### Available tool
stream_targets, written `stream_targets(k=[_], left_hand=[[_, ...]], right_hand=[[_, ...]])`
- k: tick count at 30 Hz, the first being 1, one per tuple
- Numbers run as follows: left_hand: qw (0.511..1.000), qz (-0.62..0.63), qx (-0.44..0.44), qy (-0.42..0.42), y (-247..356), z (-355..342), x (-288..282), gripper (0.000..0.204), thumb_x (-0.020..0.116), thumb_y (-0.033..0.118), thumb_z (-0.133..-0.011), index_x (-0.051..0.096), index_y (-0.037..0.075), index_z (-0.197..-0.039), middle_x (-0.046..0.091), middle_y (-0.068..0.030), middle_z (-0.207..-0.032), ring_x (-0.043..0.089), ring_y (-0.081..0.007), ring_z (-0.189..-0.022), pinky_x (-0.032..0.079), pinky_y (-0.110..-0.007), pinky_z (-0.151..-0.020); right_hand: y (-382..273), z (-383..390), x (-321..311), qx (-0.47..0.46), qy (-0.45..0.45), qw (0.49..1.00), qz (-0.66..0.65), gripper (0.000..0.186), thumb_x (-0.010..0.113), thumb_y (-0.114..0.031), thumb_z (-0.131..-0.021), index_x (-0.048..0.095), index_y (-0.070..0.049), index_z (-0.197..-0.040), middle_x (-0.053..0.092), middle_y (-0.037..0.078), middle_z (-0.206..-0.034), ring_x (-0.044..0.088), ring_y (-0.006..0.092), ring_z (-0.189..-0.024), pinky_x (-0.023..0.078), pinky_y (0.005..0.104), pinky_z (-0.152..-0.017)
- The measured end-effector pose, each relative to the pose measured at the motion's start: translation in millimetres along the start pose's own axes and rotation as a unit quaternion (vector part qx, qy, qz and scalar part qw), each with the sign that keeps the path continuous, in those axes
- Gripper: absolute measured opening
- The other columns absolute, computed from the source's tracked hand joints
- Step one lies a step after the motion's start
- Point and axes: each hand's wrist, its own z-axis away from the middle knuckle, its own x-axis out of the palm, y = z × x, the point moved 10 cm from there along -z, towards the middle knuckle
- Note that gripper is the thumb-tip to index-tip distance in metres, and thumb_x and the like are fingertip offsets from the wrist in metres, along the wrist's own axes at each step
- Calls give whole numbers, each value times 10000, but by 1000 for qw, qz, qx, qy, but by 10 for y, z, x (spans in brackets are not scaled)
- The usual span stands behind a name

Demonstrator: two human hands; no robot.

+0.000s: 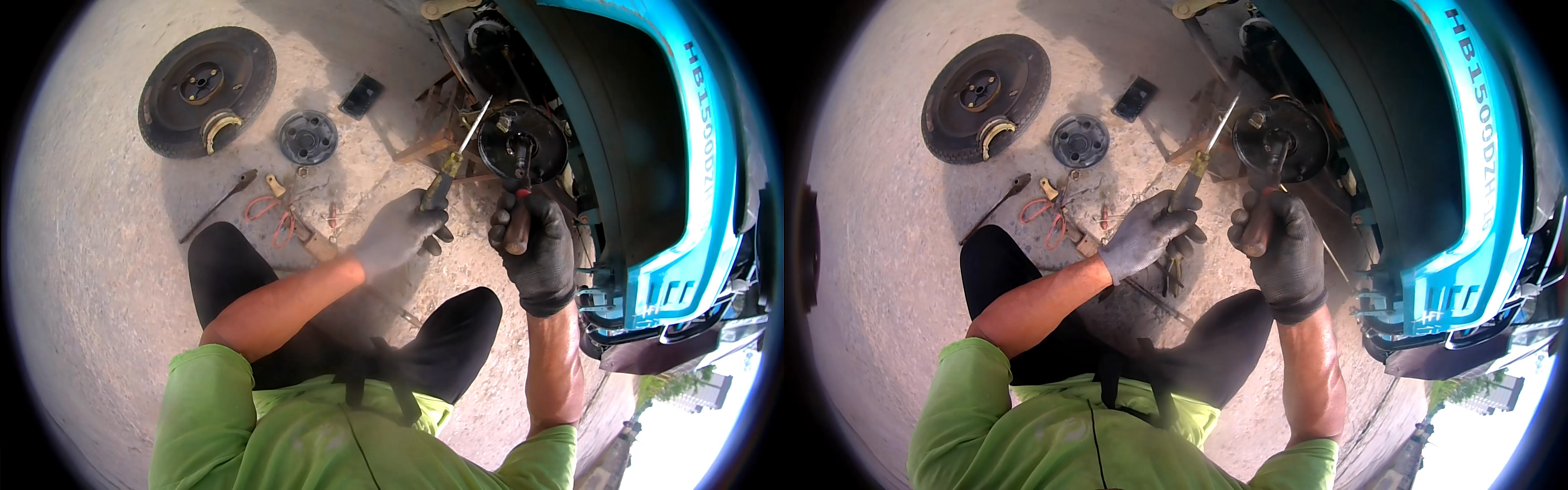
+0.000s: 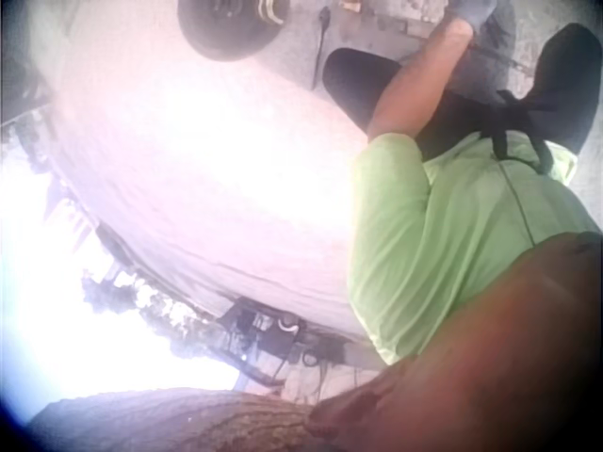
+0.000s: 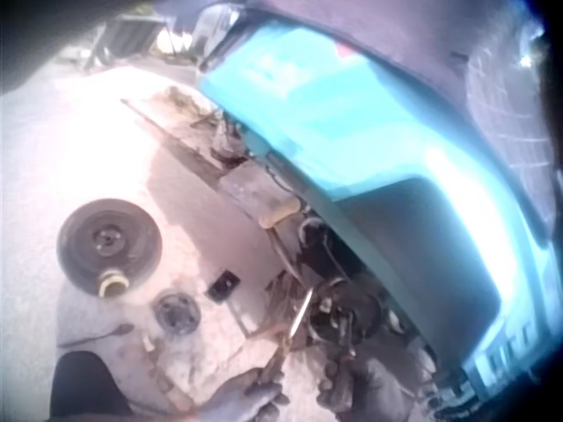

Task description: The person repairs the brake assembly on a vehicle by using a screwdriver and pliers to manipulate springs and pins, then uses a hammer and screwdriver to secure parts in place.

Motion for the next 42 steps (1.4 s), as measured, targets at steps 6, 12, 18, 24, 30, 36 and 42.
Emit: stream_targets(k=[6, 12, 18, 24, 30, 36, 42], left_hand=[[990, -88, 105, 31, 330, 70, -100, 549, 621, 189, -1029, 453, 22, -1524, 760, -92, -1088, 703, -127, -836, 547, -272, -724], [950, -183, 251, 42, 746, 100, -276, 535, 602, 105, -1040, 455, 53, -1551, 693, -124, -1291, 716, -141, -1014, 579, -299, -815], [895, -372, 244, 33, 1212, -56, -329, 477, 651, 226, -1025, 566, 66, -1467, 728, -97, -1056, 712, -127, -863, 570, -281, -737], [908, -328, 259, 27, 1496, -34, -373, 441, 681, 302, -1005, 653, 65, -1375, 718, -73, -984, 692, -106, -763, 540, -256, -599], [854, -374, 361, 8, 1652, -7, -351, 446, 675, 330, -1001, 666, 62, -1358, 729, -74, -978, 703, -116, -733, 538, -259, -570], [846, -433, 309, 18, 1813, 27, -241, 429, 650, 338, -1004, 685, 41, -1311, 725, -97, -1001, 714, -139, -719, 547, -285, -575], [770, -478, 422, 23, 2009, 151, -60, 360, 667, 320, -975, 732, 66, -1222, 727, -90, -999, 728, -174, -734, 574, -318, -624]], right_hand=[[55, 35, -64, -43, 51, 997, 27, 357, 532, -286, -1062, 549, 11, -1258, 602, 110, -1060, 591, 195, -892, 531, 328, -760], [106, -5, -65, -50, 15, 999, -9, 363, 545, -313, -1047, 565, -26, -1269, 621, 97, -1075, 585, 186, -875, 515, 348, -767], [112, -8, -100, -35, 20, 999, -18, 354, 571, -315, -1036, 581, -37, -1253, 637, 86, -1064, 591, 194, -877, 511, 358, -758], [109, -15, -110, -28, 9, 999, -18, 364, 549, -314, -1041, 584, -27, -1263, 637, 85, -1076, 605, 191, -886, 525, 361, -773], [99, -3, -57, -39, 48, 998, 10, 461, 588, -296, -1013, 582, -4, -1369, 635, 60, -1035, 597, 170, -858, 529, 317, -735], [104, -58, -84, -46, 11, 999, 15, 420, 548, -301, -1035, 592, 9, -1315, 636, 111, -1121, 635, 197, -882, 574, 366, -781], [148, -33, -99, -39, -18, 996, -74, 363, 568, -284, -1023, 599, 7, -1239, 638, 108, -1096, 614, 206, -903, 537, 369, -790]])
